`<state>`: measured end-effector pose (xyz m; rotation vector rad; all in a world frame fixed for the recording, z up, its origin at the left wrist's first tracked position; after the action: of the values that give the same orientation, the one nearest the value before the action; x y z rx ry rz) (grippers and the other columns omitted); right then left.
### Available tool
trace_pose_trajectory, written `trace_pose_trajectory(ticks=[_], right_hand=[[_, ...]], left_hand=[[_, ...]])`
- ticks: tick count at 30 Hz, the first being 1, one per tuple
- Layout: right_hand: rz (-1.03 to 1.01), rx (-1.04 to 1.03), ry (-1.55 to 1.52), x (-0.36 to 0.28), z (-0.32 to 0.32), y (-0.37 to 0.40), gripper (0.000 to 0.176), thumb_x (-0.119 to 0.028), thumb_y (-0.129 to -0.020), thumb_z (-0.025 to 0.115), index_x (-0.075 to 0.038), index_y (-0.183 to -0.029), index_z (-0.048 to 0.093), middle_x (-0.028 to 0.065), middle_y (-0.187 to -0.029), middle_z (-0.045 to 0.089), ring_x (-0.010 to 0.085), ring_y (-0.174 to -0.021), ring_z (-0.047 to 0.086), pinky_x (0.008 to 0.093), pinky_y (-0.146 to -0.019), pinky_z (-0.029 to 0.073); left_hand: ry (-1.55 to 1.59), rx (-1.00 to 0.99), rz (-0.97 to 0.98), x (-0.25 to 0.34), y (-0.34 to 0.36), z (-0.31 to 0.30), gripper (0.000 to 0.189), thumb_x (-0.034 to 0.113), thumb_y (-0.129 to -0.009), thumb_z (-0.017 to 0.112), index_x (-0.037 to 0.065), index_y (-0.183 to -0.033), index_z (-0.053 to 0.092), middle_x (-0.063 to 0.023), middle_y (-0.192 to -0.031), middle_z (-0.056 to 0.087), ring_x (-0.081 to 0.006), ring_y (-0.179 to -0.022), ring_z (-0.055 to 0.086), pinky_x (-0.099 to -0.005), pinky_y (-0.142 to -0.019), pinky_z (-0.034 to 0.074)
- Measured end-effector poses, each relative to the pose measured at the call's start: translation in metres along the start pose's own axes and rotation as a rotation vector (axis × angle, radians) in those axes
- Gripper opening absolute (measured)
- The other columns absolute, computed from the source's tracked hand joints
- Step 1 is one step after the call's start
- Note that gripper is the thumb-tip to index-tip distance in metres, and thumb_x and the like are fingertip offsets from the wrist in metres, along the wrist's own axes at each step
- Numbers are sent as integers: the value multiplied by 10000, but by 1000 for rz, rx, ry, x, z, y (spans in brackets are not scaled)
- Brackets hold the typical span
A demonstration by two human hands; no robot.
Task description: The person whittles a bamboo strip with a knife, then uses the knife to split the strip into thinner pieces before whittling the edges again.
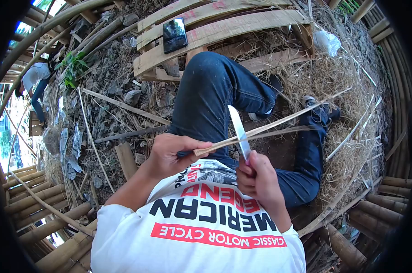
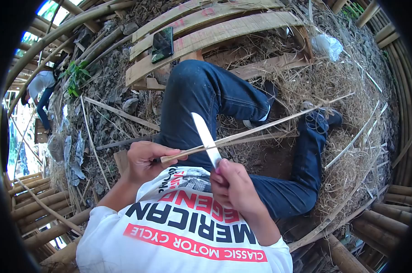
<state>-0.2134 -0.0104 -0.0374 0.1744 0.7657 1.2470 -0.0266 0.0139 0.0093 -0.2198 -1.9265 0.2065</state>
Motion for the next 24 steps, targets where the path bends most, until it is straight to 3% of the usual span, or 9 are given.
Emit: trace_pose_trajectory(ticks=[5, 7, 9, 12, 15, 17, 19, 21, 24], right_hand=[[24, -48, -88, 6, 10, -10, 433, -414, -1030, 333, -97, -739, 378, -39, -517, 296, 36, -393, 234, 226, -333, 212], [-378, 204, 599, -4, 12, -12, 432, -413, -1031, 326, -100, -739, 379, -38, -521, 307, 38, -399, 243, 226, -343, 230], [-309, 113, 500, -4, 26, -8, 425, -405, -1033, 320, -103, -740, 379, -37, -525, 319, 40, -405, 252, 225, -354, 237], [142, -96, -31, 9, 32, -12, 421, -411, -1030, 326, -111, -736, 367, -48, -518, 288, 45, -385, 227, 223, -330, 200], [142, -65, -64, 12, 32, -16, 422, -417, -1028, 327, -115, -736, 362, -53, -516, 273, 44, -379, 216, 221, -321, 190], [123, -63, -65, 18, 36, -19, 423, -416, -1029, 329, -110, -739, 367, -49, -517, 287, 44, -379, 226, 219, -325, 200], [-164, 98, 420, 10, 37, -20, 425, -413, -1030, 331, -102, -744, 372, -44, -519, 300, 45, -379, 240, 217, -329, 210], [-179, 49, 386, 7, 44, -20, 417, -400, -1032, 333, -102, -744, 376, -41, -524, 308, 46, -381, 247, 216, -335, 213], [238, -60, 16, 17, 46, -15, 427, -425, -1019, 322, -116, -725, 349, -39, -496, 270, 46, -366, 227, 219, -310, 191]], left_hand=[[186, 159, -95, -16, 7, 2, 114, -13, -816, 698, -20, -930, 690, -138, -835, 723, -186, -802, 718, -256, -704, 569], [281, 118, -158, -20, 9, 5, 97, -59, -818, 682, -67, -912, 664, -225, -884, 699, -266, -838, 709, -318, -730, 589], [332, 117, -163, -26, 12, 6, 91, -69, -804, 688, -57, -894, 673, -231, -886, 696, -270, -845, 708, -316, -736, 592], [513, 145, -216, -33, 14, 3, 104, -96, -771, 702, -55, -864, 681, -222, -880, 699, -265, -840, 708, -317, -726, 596], [504, 184, -239, -38, 16, 6, 108, -98, -764, 709, -54, -859, 682, -206, -872, 704, -249, -832, 709, -314, -728, 593], [590, 182, -254, -45, 21, 10, 102, -72, -812, 684, -66, -914, 685, -161, -896, 708, -196, -883, 695, -262, -795, 562], [572, 146, -232, -46, 23, 14, 118, -56, -815, 692, -58, -933, 688, -141, -895, 711, -161, -858, 692, -238, -776, 554], [604, 174, -180, -45, 22, 17, 122, -46, -819, 694, -46, -941, 693, -122, -883, 713, -130, -835, 684, -219, -754, 546], [578, 171, -181, -51, 20, 19, 88, -22, -818, 707, -24, -904, 694, -94, -855, 713, -98, -805, 668, -216, -732, 538]])
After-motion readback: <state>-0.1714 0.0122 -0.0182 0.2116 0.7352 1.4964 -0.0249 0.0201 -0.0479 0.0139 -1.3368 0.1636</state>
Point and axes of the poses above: each hand's wrist, its own y-axis away from the middle knuckle, its own z-axis out of the palm, x = y × z, the point moved 6 cm from there along -y, towards the middle knuckle
